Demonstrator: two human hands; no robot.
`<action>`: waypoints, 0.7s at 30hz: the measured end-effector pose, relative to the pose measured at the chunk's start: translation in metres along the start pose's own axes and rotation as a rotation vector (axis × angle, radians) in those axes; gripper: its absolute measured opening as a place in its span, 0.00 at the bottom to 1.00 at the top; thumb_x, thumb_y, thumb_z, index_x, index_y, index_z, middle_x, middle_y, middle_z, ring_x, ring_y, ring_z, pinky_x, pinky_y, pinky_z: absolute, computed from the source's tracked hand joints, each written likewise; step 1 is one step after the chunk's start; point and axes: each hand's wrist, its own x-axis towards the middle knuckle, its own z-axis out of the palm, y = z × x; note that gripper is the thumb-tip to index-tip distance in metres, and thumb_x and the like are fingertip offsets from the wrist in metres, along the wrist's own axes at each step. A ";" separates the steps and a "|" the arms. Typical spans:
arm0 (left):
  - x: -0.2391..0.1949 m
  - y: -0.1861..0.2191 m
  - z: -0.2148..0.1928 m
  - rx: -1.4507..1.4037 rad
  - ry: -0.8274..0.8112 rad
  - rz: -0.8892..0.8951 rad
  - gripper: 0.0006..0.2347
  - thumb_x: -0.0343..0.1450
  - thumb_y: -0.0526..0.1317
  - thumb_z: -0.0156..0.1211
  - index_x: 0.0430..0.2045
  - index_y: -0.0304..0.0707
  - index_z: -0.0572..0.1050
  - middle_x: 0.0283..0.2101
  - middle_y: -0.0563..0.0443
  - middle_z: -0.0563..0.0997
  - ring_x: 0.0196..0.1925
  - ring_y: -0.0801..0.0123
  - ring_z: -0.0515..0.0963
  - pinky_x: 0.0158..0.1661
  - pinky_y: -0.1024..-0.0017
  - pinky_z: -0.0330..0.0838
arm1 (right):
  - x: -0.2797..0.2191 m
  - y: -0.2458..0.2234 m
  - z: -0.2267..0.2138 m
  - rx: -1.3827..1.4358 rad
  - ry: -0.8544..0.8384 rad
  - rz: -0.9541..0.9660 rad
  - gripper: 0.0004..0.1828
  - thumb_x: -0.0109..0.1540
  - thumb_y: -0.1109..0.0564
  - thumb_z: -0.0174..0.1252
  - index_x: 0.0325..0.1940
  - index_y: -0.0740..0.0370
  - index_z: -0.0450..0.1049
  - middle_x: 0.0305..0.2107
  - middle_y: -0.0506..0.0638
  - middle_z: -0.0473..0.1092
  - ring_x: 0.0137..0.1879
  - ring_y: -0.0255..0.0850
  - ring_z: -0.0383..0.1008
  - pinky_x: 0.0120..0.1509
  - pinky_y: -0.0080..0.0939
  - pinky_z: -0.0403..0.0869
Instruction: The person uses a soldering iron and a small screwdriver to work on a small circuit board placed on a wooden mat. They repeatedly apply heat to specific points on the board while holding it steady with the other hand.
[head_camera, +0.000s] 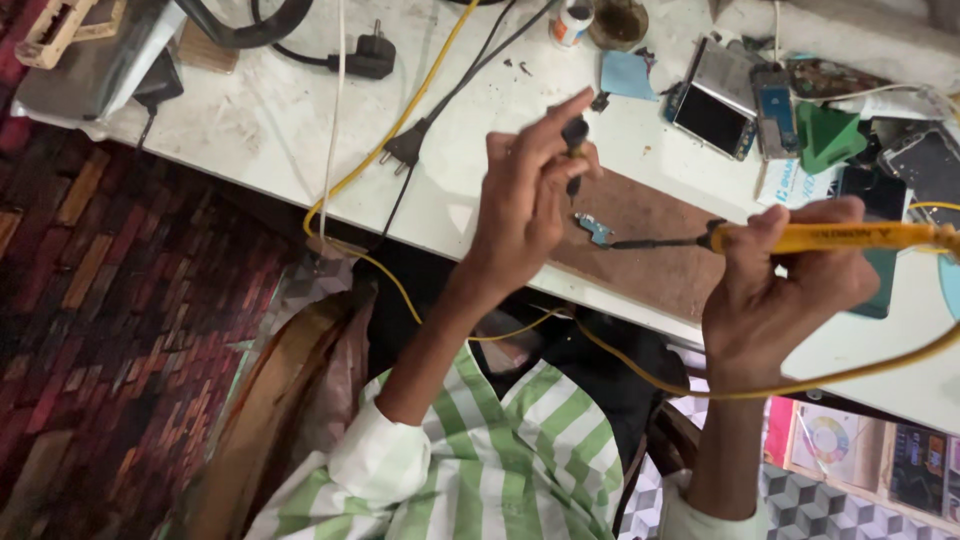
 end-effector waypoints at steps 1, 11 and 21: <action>0.001 -0.001 -0.003 -0.010 -0.014 -0.035 0.17 0.85 0.33 0.43 0.71 0.42 0.60 0.40 0.55 0.81 0.30 0.80 0.71 0.38 0.79 0.68 | 0.002 -0.002 0.001 0.010 -0.018 0.002 0.12 0.78 0.59 0.51 0.43 0.70 0.65 0.28 0.49 0.70 0.33 0.34 0.74 0.38 0.31 0.70; 0.017 0.004 0.002 -0.195 -0.148 0.058 0.14 0.86 0.32 0.42 0.67 0.38 0.57 0.34 0.51 0.76 0.37 0.75 0.76 0.45 0.76 0.73 | 0.012 -0.023 -0.002 -0.059 -0.085 0.010 0.19 0.76 0.56 0.60 0.35 0.67 0.65 0.22 0.49 0.66 0.26 0.37 0.67 0.35 0.35 0.62; 0.021 0.002 0.003 -0.198 -0.269 0.080 0.17 0.79 0.22 0.42 0.62 0.33 0.61 0.34 0.48 0.73 0.37 0.73 0.76 0.49 0.76 0.75 | 0.015 -0.032 -0.004 -0.041 -0.126 0.009 0.14 0.75 0.58 0.59 0.37 0.67 0.67 0.21 0.49 0.68 0.27 0.37 0.69 0.35 0.34 0.63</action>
